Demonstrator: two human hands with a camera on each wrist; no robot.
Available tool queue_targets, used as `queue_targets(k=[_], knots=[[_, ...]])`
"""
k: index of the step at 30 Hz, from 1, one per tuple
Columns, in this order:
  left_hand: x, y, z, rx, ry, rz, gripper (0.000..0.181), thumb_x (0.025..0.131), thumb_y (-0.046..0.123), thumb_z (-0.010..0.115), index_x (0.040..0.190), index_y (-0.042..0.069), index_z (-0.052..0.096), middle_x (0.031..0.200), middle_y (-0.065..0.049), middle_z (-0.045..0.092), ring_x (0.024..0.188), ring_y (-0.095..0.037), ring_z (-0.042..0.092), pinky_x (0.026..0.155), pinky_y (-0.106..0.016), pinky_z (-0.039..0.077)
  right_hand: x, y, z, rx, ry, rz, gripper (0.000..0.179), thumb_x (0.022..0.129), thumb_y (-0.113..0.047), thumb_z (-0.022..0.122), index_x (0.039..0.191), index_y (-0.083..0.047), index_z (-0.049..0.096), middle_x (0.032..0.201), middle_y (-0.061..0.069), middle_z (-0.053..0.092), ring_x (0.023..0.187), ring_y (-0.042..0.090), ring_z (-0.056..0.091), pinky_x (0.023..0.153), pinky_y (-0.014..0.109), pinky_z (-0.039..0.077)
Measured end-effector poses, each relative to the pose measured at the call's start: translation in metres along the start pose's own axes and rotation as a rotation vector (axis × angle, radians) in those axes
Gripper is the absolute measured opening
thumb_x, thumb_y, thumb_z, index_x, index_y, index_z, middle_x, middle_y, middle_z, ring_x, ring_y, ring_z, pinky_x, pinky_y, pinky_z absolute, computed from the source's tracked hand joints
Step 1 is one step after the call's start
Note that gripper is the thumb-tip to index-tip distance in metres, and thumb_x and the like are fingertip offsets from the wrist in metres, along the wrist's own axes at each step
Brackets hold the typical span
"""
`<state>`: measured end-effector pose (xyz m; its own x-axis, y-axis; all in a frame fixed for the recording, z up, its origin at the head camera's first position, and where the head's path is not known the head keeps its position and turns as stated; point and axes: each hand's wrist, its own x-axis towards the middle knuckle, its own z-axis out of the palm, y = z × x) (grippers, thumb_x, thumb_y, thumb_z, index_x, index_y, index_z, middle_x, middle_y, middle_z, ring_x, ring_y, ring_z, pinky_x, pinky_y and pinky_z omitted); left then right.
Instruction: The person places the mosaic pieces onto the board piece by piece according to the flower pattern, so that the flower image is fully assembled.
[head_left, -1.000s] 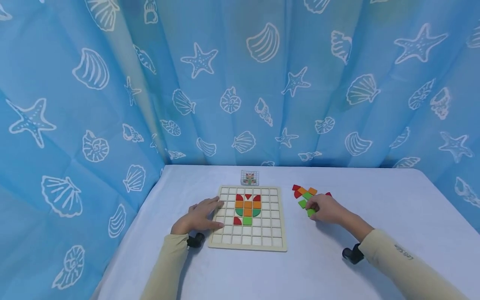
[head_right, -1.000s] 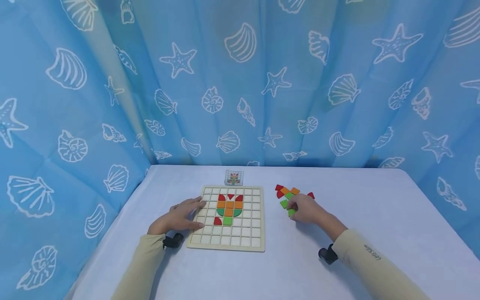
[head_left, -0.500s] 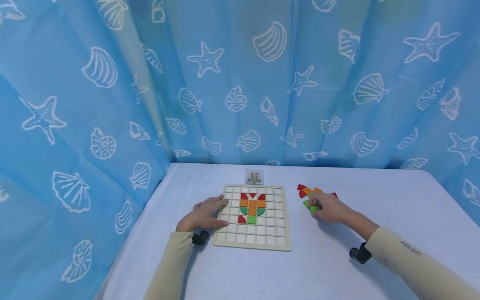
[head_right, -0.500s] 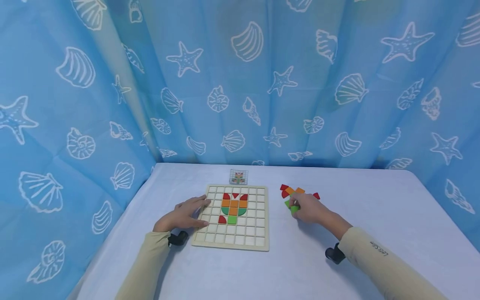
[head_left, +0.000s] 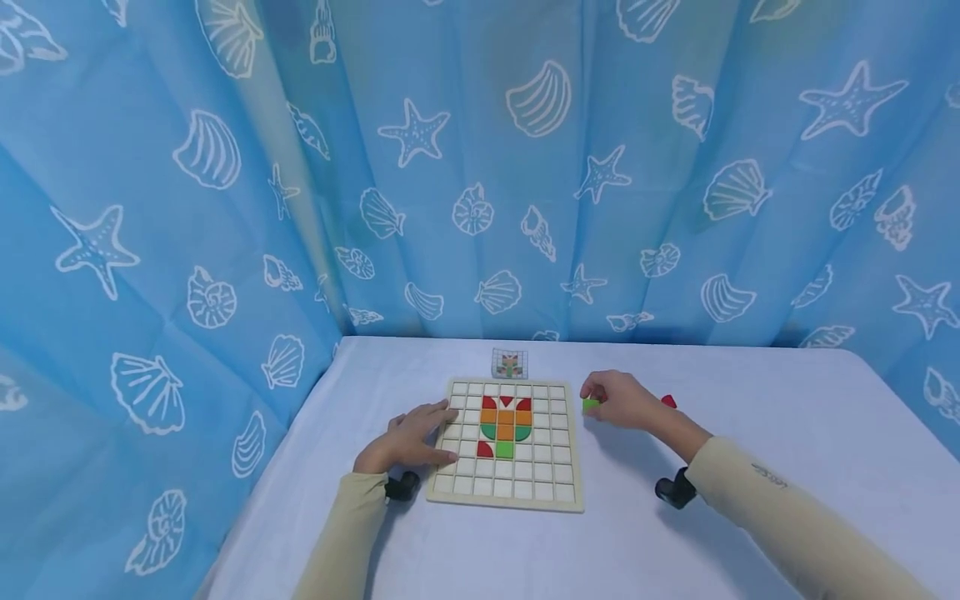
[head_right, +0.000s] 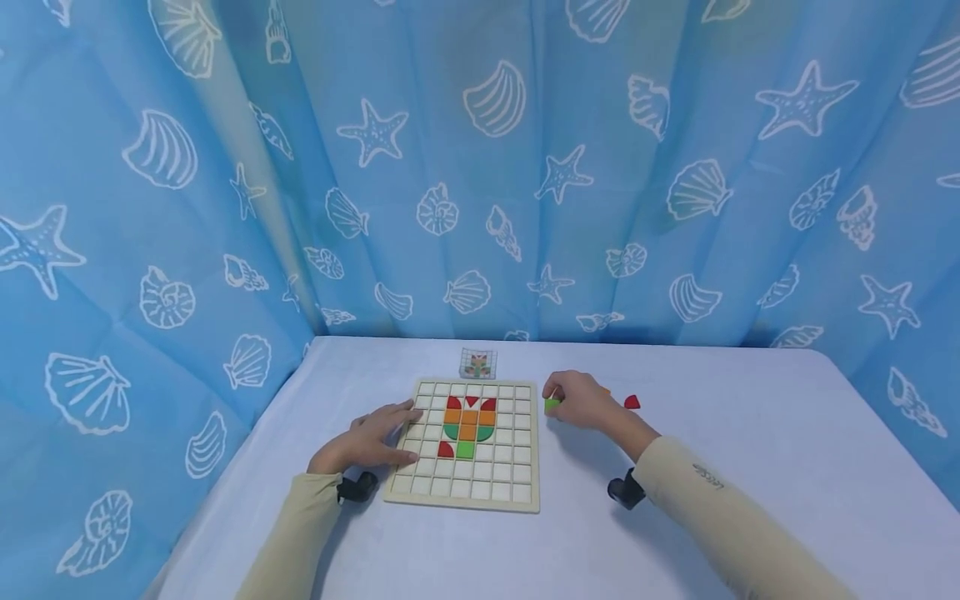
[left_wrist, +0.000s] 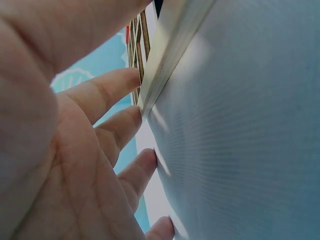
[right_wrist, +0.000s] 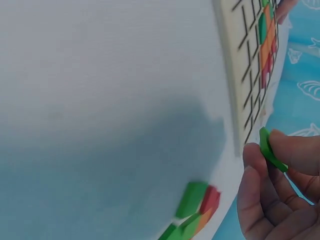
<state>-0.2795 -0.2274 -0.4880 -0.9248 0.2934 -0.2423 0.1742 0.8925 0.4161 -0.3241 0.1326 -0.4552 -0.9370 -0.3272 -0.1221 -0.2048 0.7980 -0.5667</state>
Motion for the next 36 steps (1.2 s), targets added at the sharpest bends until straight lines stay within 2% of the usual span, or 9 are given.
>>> queue_targets(k=[4,7,9,14,17,21,27,36], knots=[[0.0,-0.001,0.003,-0.003,0.008,0.002,0.08,0.084,0.049,0.074,0.152,0.023,0.041,0.164,-0.003,0.027,0.151,-0.03,0.023,0.116,-0.065,0.017,0.011,-0.013,0.005,0.017,0.019,0.031,0.017,0.087,-0.015,0.074,0.101,-0.008,0.066,0.095,0.005,0.066,0.084,0.02,0.058,0.074,0.032,0.055],[0.001,-0.002,0.002,0.003,0.011,-0.002,0.079,0.084,0.049,0.074,0.152,0.024,0.041,0.164,-0.002,0.027,0.151,-0.029,0.023,0.116,-0.065,0.017,0.019,-0.023,0.011,0.024,0.048,0.021,0.015,0.087,-0.016,0.074,0.098,-0.009,0.068,0.094,0.005,0.067,0.087,0.019,0.057,0.077,0.033,0.054],[0.001,-0.002,0.002,0.004,0.01,-0.006,0.079,0.084,0.049,0.074,0.152,0.024,0.04,0.164,-0.002,0.027,0.151,-0.029,0.023,0.116,-0.065,0.017,0.023,-0.028,0.016,0.033,0.067,-0.008,0.014,0.086,-0.015,0.075,0.096,-0.007,0.068,0.092,0.005,0.068,0.085,0.019,0.058,0.076,0.033,0.054],[0.001,-0.003,0.004,-0.002,0.01,-0.007,0.08,0.084,0.049,0.074,0.152,0.024,0.04,0.164,-0.002,0.027,0.151,-0.029,0.022,0.117,-0.065,0.017,0.031,-0.045,0.03,0.076,0.092,-0.007,0.013,0.086,-0.014,0.075,0.094,-0.006,0.069,0.088,0.005,0.066,0.082,0.018,0.057,0.073,0.031,0.052],[0.0,-0.002,0.004,0.0,0.009,-0.002,0.08,0.084,0.049,0.074,0.152,0.024,0.04,0.164,-0.002,0.027,0.151,-0.029,0.023,0.116,-0.065,0.018,0.036,-0.053,0.041,0.134,0.106,0.007,0.011,0.087,-0.014,0.074,0.094,-0.007,0.069,0.086,0.005,0.065,0.082,0.019,0.056,0.073,0.029,0.051],[0.001,-0.001,0.004,0.007,0.009,0.001,0.08,0.084,0.049,0.074,0.152,0.025,0.04,0.164,-0.001,0.027,0.151,-0.029,0.022,0.117,-0.065,0.017,0.039,-0.06,0.057,0.23,0.123,-0.017,0.01,0.088,-0.015,0.073,0.094,-0.008,0.069,0.084,0.004,0.064,0.08,0.018,0.056,0.07,0.028,0.051],[0.002,-0.001,0.002,0.016,0.009,0.018,0.079,0.084,0.048,0.074,0.151,0.024,0.041,0.164,-0.002,0.027,0.151,-0.029,0.023,0.116,-0.066,0.017,0.038,-0.081,0.078,0.332,0.088,-0.094,0.009,0.088,-0.013,0.073,0.095,-0.007,0.07,0.084,0.003,0.066,0.076,0.015,0.058,0.066,0.027,0.051],[0.0,-0.003,0.0,0.018,-0.009,0.03,0.079,0.086,0.048,0.071,0.153,0.022,0.039,0.165,-0.005,0.025,0.152,-0.031,0.021,0.116,-0.066,0.015,0.035,-0.104,0.102,0.296,-0.014,-0.226,0.006,0.088,-0.013,0.074,0.091,-0.011,0.07,0.08,-0.001,0.066,0.071,0.01,0.059,0.066,0.027,0.05]])
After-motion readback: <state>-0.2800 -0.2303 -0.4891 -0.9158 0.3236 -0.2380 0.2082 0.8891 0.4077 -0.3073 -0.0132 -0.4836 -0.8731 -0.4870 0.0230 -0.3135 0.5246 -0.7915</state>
